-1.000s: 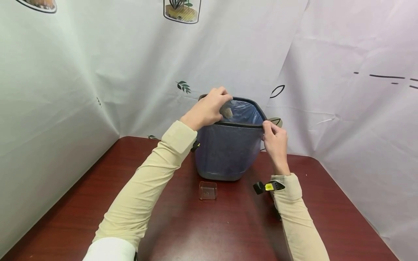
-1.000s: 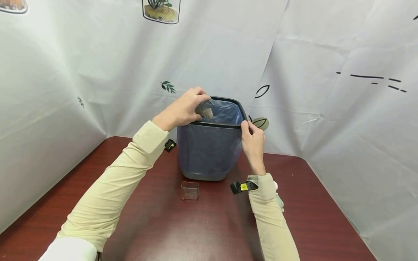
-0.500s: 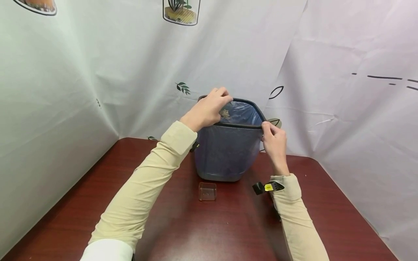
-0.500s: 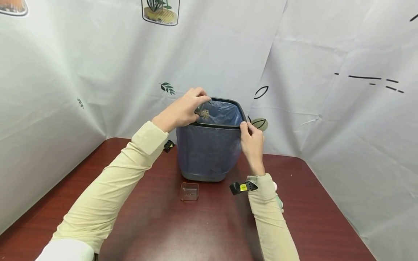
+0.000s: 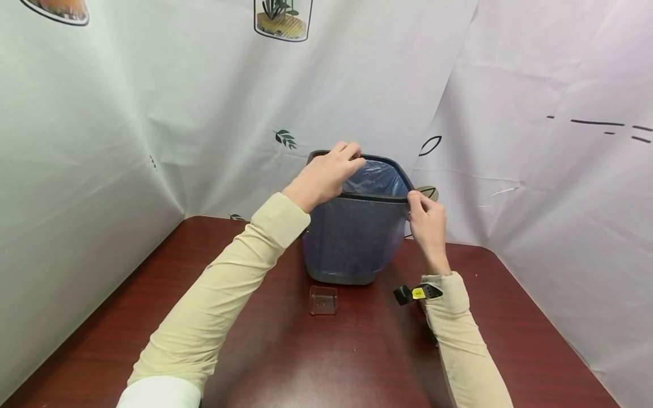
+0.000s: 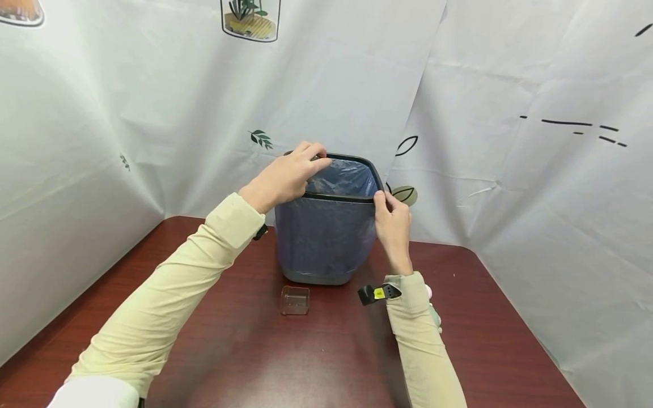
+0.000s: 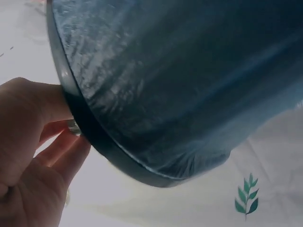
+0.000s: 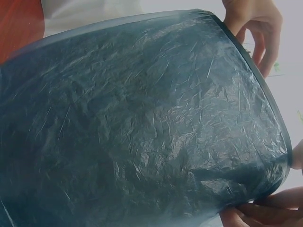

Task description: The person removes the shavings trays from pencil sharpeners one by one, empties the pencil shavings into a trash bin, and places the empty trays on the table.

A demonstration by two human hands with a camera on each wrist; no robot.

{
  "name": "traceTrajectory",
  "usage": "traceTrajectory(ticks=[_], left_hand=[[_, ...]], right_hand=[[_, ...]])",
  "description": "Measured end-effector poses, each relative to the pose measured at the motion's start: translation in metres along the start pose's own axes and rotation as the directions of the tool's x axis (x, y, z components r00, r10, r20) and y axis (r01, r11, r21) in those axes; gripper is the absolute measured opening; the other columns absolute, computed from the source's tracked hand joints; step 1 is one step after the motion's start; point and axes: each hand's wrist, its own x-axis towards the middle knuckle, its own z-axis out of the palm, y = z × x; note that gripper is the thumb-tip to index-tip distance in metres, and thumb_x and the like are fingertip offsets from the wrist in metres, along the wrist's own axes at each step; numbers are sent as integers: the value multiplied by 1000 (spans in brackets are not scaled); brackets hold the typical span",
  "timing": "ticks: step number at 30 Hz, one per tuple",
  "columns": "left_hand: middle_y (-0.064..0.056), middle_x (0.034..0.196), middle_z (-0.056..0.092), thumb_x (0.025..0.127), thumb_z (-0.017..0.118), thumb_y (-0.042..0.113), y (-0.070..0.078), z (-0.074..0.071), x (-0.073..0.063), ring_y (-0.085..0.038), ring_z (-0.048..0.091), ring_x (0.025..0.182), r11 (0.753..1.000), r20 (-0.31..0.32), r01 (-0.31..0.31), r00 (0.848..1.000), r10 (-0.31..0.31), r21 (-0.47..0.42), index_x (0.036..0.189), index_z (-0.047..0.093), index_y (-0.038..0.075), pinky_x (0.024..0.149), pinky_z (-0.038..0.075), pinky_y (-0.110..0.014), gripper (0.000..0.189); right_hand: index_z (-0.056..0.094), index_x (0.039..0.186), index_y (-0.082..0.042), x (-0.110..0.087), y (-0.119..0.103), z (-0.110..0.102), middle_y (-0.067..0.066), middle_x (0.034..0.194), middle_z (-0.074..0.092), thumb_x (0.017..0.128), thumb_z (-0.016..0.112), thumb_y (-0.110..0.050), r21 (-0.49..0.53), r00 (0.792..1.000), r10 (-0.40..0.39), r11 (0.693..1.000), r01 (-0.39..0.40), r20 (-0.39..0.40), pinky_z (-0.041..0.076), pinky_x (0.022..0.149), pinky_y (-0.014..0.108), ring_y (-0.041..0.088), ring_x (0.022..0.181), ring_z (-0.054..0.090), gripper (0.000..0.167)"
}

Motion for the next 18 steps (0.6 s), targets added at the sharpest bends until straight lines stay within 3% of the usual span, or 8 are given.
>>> traceTrajectory(ticks=[4,10,18], left_hand=[[-12,118,44,81,50,-14,3,1,0,-28,40,113,993,-6,-49,999,50,103,110,55,3,60,49,-30,34],[-14,118,46,85,53,-7,6,2,0,-27,42,113,963,-15,-85,996,92,255,111,56,2,63,51,-27,27],[-14,119,46,87,54,-3,8,3,0,-27,42,112,949,3,-85,996,88,304,115,56,3,71,50,-25,29]], right_hand=[[66,76,-11,0,0,0,-1,74,61,89,49,-41,21,1000,-3,1000,3,3,52,67,23,10,76,60,37],[66,75,-10,1,0,0,0,75,61,89,48,-41,10,1000,-11,1000,11,17,53,68,26,10,78,59,38],[67,78,-11,1,1,0,0,80,63,89,48,-40,38,1000,2,999,-3,20,54,73,30,9,83,58,37]])
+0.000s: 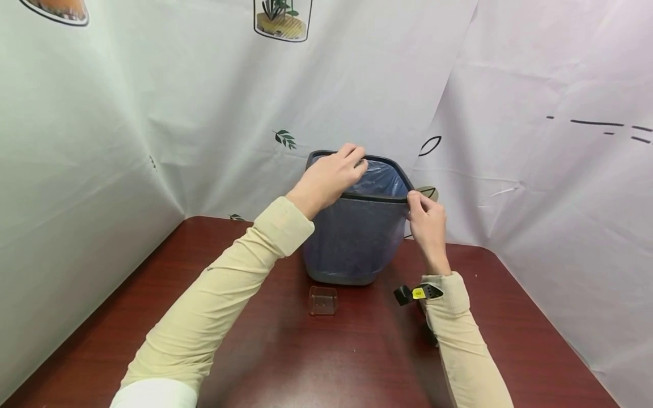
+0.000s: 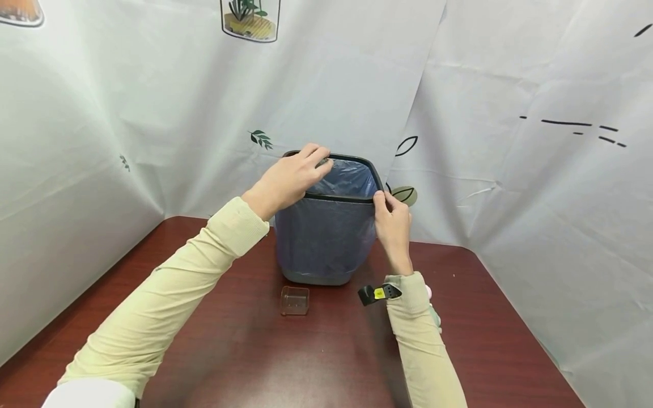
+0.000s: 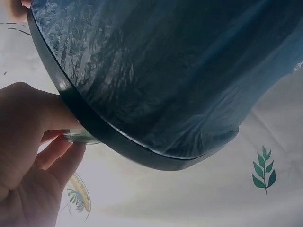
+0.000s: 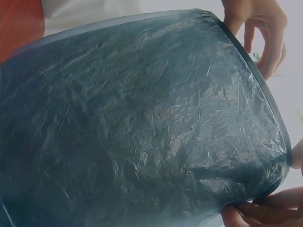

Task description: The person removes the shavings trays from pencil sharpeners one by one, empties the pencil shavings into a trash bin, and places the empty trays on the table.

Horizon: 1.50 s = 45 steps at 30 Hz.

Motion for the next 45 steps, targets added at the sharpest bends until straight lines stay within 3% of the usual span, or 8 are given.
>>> traceTrajectory(ticks=[11,15,20,27,29,35,41,45], left_hand=[[-16,117,46,85,49,-6,0,1,-3,-30,42,110,1000,-88,28,996,-27,9,115,53,-2,66,50,-25,31],[-17,122,44,84,51,-8,-1,2,-6,-32,41,113,992,-83,77,993,-85,-97,120,51,-2,65,50,-27,37],[-15,121,40,79,54,-11,-4,1,-7,-32,37,115,900,-40,196,973,-229,-390,124,47,0,69,47,-29,47],[-14,120,41,79,65,-3,-8,3,-9,-31,38,109,785,-4,268,945,-326,-558,126,47,0,90,39,-35,51],[-15,120,43,78,68,2,-9,4,-9,-30,40,109,732,12,279,938,-347,-621,128,47,0,91,38,-35,54],[-12,121,48,75,75,16,-10,6,-7,-22,49,104,499,132,366,887,-442,-786,131,48,4,88,46,-28,64],[-6,123,54,74,77,28,-9,10,-7,-17,51,112,326,230,411,851,-472,-851,129,52,11,93,43,-30,63],[-4,124,54,74,76,30,-11,11,-9,-15,52,113,119,324,415,833,-449,-902,130,50,12,93,43,-32,64]], right_hand=[[71,87,-13,0,1,-2,1,86,66,90,49,-42,-17,1000,-5,1000,5,-16,53,73,30,9,84,60,37],[72,91,-12,-1,1,-2,3,87,67,90,49,-42,-29,1000,-13,1000,12,-15,53,72,30,10,84,61,38],[71,89,-12,-1,0,-2,2,87,66,90,48,-43,-40,1000,-10,999,10,-12,53,73,30,11,83,61,38],[71,90,-13,-1,0,-2,3,89,67,90,48,-44,-32,1000,-8,999,8,3,53,73,30,11,85,60,39],[71,90,-13,-2,0,-2,3,91,67,90,48,-43,-27,1000,-8,1000,9,6,53,74,31,11,86,60,39],[71,95,-12,-1,1,-3,3,97,67,90,47,-42,-15,1000,-12,1000,12,11,53,76,31,11,90,61,39],[70,85,-11,-2,2,-2,2,91,67,90,47,-42,-8,1000,-24,1000,24,8,54,74,31,10,88,61,38],[71,92,-11,-2,1,-2,4,95,67,90,47,-43,-11,1000,-19,1000,19,15,53,75,32,12,89,62,40]])
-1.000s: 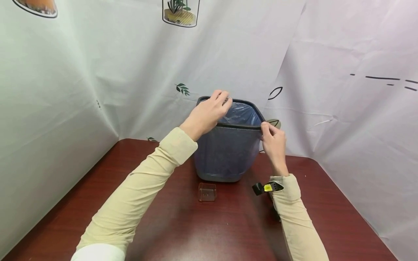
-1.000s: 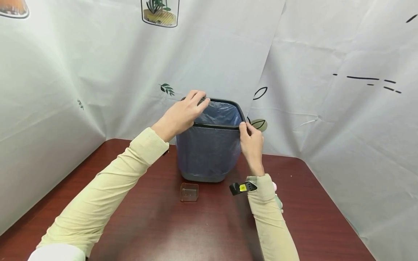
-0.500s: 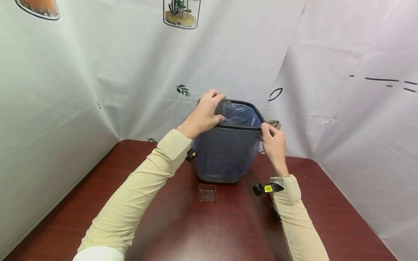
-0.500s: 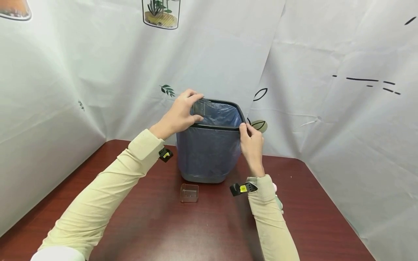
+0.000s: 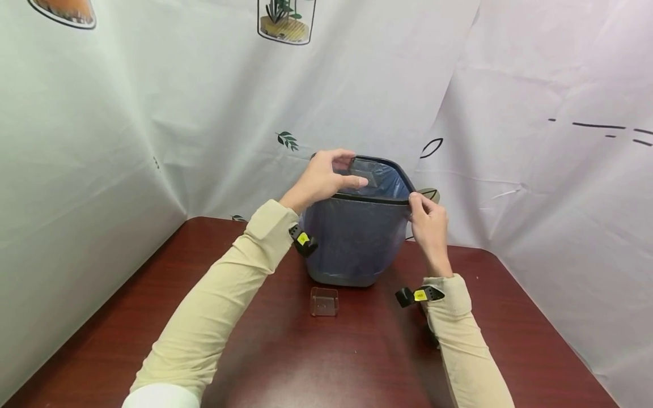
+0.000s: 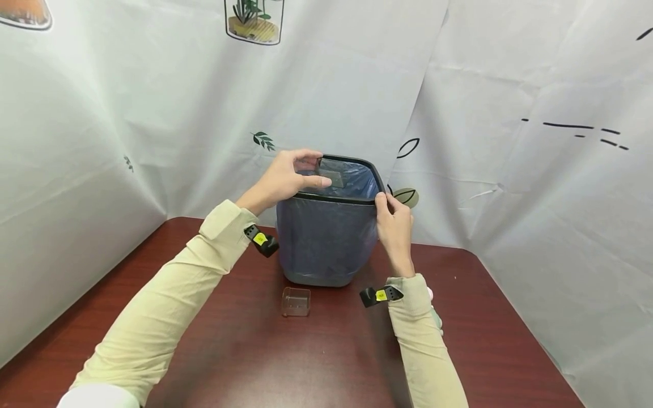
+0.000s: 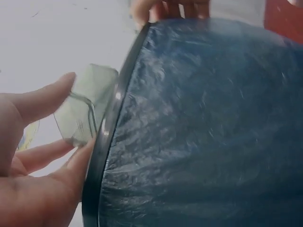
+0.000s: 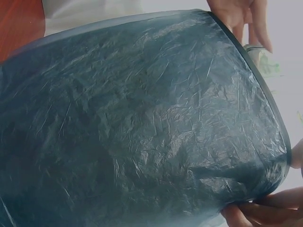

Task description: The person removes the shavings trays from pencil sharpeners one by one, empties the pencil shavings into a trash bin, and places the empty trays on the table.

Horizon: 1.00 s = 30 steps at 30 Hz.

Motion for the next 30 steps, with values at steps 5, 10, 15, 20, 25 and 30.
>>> traceTrajectory(ticks=[5,10,15,20,25,30], left_hand=[[-9,122,55,76,75,28,-1,-2,-1,-17,54,111,983,43,14,999,-7,-181,129,51,9,88,47,-33,61],[-12,121,56,79,73,22,-1,-2,-5,-17,57,106,954,64,-2,998,22,-301,125,54,7,82,51,-31,53],[-16,120,56,79,72,18,1,1,-8,-19,60,101,931,82,-13,995,47,-365,123,55,5,83,51,-35,49],[-15,117,57,79,72,18,5,4,-12,-19,60,100,934,90,-35,993,72,-356,123,55,6,85,50,-39,49],[-16,115,57,78,72,15,7,7,-15,-20,61,100,929,92,-49,992,89,-368,123,55,4,83,51,-36,49],[-16,116,57,79,72,15,10,12,-18,-19,61,100,937,106,-53,990,95,-344,123,54,4,82,51,-32,49]], right_hand=[[71,96,-12,0,-1,-1,5,97,67,91,47,-44,-15,1000,0,1000,0,-1,53,76,34,13,89,61,41],[71,93,-11,0,-1,0,5,95,67,90,47,-44,-7,1000,-4,1000,4,-2,53,76,33,12,89,62,41],[71,95,-10,0,1,-1,4,94,67,91,47,-44,-8,1000,2,1000,-2,-3,53,75,31,13,87,62,41],[71,101,-12,0,2,-2,4,96,68,90,46,-47,-40,1000,16,999,-17,-12,50,72,28,16,83,64,44],[71,103,-15,1,1,-2,6,96,69,89,47,-48,-57,1000,16,998,-17,-19,48,74,29,18,82,65,44],[71,103,-15,1,0,-1,6,97,69,89,47,-48,-54,1000,22,998,-22,-14,48,77,30,18,82,65,44]])
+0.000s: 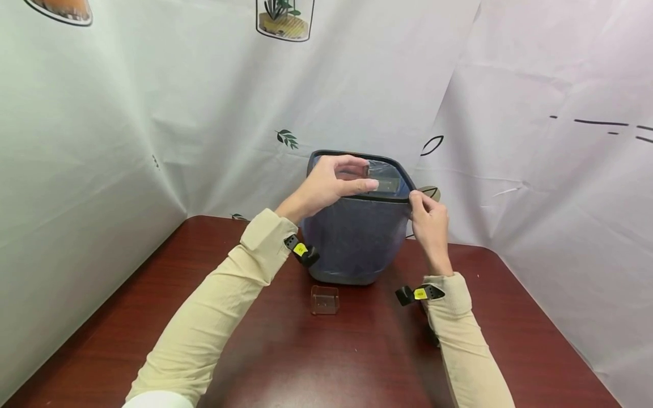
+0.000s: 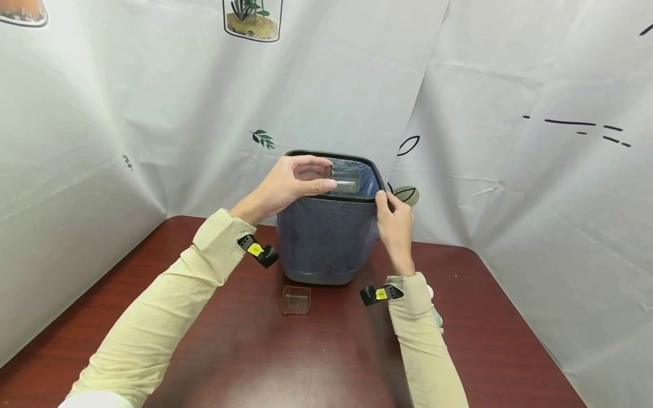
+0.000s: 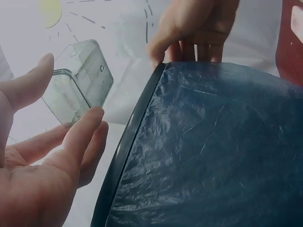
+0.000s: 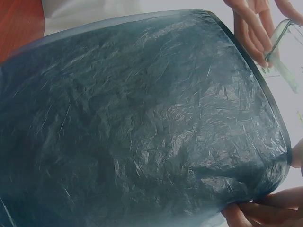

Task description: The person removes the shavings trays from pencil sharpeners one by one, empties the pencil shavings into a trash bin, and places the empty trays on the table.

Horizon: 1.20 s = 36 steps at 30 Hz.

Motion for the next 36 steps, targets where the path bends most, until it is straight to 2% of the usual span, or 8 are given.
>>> traceTrajectory(ticks=[7,11,17,20,24,29,34,36], left_hand=[[-11,115,59,80,71,17,-1,10,-6,-15,61,102,1000,34,-15,999,15,8,124,55,6,83,51,-31,47],[-10,111,61,79,72,16,-4,15,-9,-14,62,100,999,27,-34,999,34,28,122,57,6,83,50,-30,47],[-15,111,62,79,71,12,-8,21,-15,-16,62,99,998,19,-57,998,58,-34,122,57,5,83,50,-32,46],[-15,111,62,79,71,12,-11,23,-18,-15,62,99,998,25,-60,998,61,-32,123,56,4,84,50,-32,47],[-13,111,62,79,72,12,-14,26,-21,-16,62,99,998,32,-53,998,55,-34,123,55,3,84,50,-31,48],[-11,112,62,78,72,12,-19,30,-26,-16,62,99,998,39,-40,998,42,-52,123,56,4,85,50,-30,48],[-10,111,63,78,73,13,-27,33,-31,-16,62,99,998,42,-59,997,60,-23,122,56,5,84,50,-31,48],[-10,111,63,77,74,13,-30,34,-32,-16,62,98,998,38,-64,997,65,-12,122,56,4,83,50,-31,49]], right_hand=[[72,103,-19,1,1,-1,5,96,69,89,47,-48,6,1000,9,1000,-9,1,47,76,27,18,80,66,41],[73,98,-18,1,1,-1,4,95,69,89,48,-46,18,1000,-2,1000,2,-3,49,74,26,15,82,65,39],[73,100,-18,0,0,0,5,93,70,88,49,-45,14,1000,-2,1000,3,-12,49,72,22,9,78,63,38],[72,101,-17,0,-1,0,6,90,70,89,48,-47,3,1000,-7,1000,7,-18,46,73,23,8,75,62,40],[73,96,-17,0,-1,0,3,85,69,89,49,-48,3,1000,-17,1000,17,-18,45,72,24,9,73,62,40],[70,82,-15,0,1,0,-1,70,63,88,50,-46,-5,999,-26,1000,26,-26,42,64,26,13,66,57,38],[72,91,-16,1,2,0,0,71,63,88,49,-48,-15,999,-23,1000,23,-32,41,64,26,14,65,56,40],[72,89,-15,1,3,1,-1,70,62,89,49,-48,-14,999,-24,1000,24,-30,41,62,26,14,64,56,40]])
